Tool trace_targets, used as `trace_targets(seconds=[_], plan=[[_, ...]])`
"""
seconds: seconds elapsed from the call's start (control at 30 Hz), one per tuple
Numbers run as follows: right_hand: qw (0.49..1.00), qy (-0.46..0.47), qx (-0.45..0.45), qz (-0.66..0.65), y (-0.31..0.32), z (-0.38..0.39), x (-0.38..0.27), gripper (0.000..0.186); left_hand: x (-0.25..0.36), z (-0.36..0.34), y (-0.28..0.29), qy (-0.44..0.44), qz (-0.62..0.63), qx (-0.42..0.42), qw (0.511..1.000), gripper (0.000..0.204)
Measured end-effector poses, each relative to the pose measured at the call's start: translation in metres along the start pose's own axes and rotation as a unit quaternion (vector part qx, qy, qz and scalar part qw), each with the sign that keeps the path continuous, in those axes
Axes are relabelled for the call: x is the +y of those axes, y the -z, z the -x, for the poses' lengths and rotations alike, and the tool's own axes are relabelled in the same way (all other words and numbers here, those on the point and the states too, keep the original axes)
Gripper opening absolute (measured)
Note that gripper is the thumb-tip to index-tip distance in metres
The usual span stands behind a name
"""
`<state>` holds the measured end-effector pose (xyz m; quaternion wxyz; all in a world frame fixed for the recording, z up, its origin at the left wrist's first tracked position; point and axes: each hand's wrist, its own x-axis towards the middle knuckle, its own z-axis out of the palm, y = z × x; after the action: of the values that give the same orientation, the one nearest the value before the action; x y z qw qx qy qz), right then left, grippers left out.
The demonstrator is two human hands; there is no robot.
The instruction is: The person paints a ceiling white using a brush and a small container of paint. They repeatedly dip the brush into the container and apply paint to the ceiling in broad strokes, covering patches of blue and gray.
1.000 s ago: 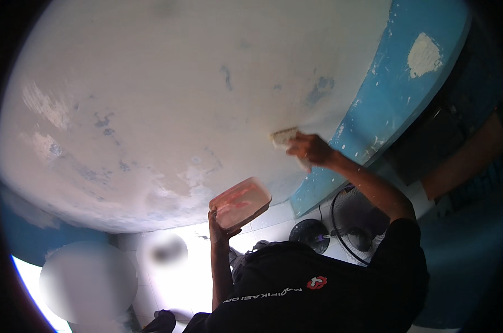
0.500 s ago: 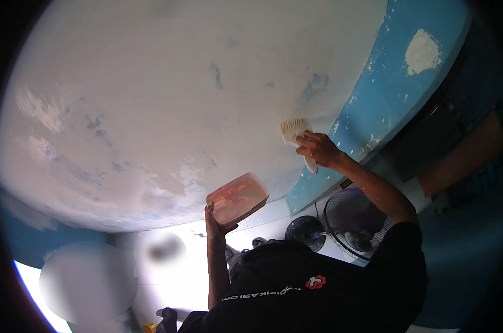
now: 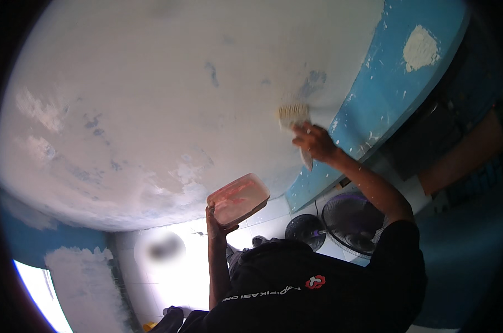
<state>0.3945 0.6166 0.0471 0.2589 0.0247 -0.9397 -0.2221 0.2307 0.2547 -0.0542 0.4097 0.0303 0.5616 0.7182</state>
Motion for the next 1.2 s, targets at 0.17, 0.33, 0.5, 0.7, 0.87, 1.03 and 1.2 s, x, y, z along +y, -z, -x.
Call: trace_targets(seconds=[0.17, 0.33, 0.5, 0.7, 0.87, 1.03, 1.2], plan=[[0.993, 0.006, -0.035, -0.116, 0.033, -0.024, 0.007, 0.005, -0.009, -0.007, 0.007, 0.016, 0.014, -0.004, 1.0, 0.076], [0.976, -0.092, 0.193, -0.05, 0.123, -0.079, 0.041, 0.027, -0.008, -0.001, 0.008, 0.016, 0.021, 0.029, 0.999, 0.077], [0.992, -0.082, 0.097, 0.027, 0.034, -0.03, 0.013, 0.014, -0.007, 0.004, 0.005, 0.006, 0.007, 0.001, 1.0, 0.079], [0.994, -0.002, -0.047, -0.101, 0.011, -0.011, -0.003, 0.006, -0.004, 0.006, -0.001, 0.025, 0.02, 0.0, 0.999, 0.076], [0.978, -0.086, 0.169, -0.083, 0.108, -0.077, 0.032, 0.015, -0.008, 0.002, 0.01, 0.034, 0.027, 0.009, 0.999, 0.073], [0.981, -0.101, 0.163, -0.022, 0.036, -0.054, -0.007, 0.016, -0.004, -0.002, 0.009, 0.037, 0.026, -0.029, 0.999, 0.072], [0.986, -0.06, -0.063, -0.143, -0.029, -0.008, -0.047, 0.006, 0.007, 0.005, -0.004, 0.029, 0.016, -0.006, 0.999, 0.07]])
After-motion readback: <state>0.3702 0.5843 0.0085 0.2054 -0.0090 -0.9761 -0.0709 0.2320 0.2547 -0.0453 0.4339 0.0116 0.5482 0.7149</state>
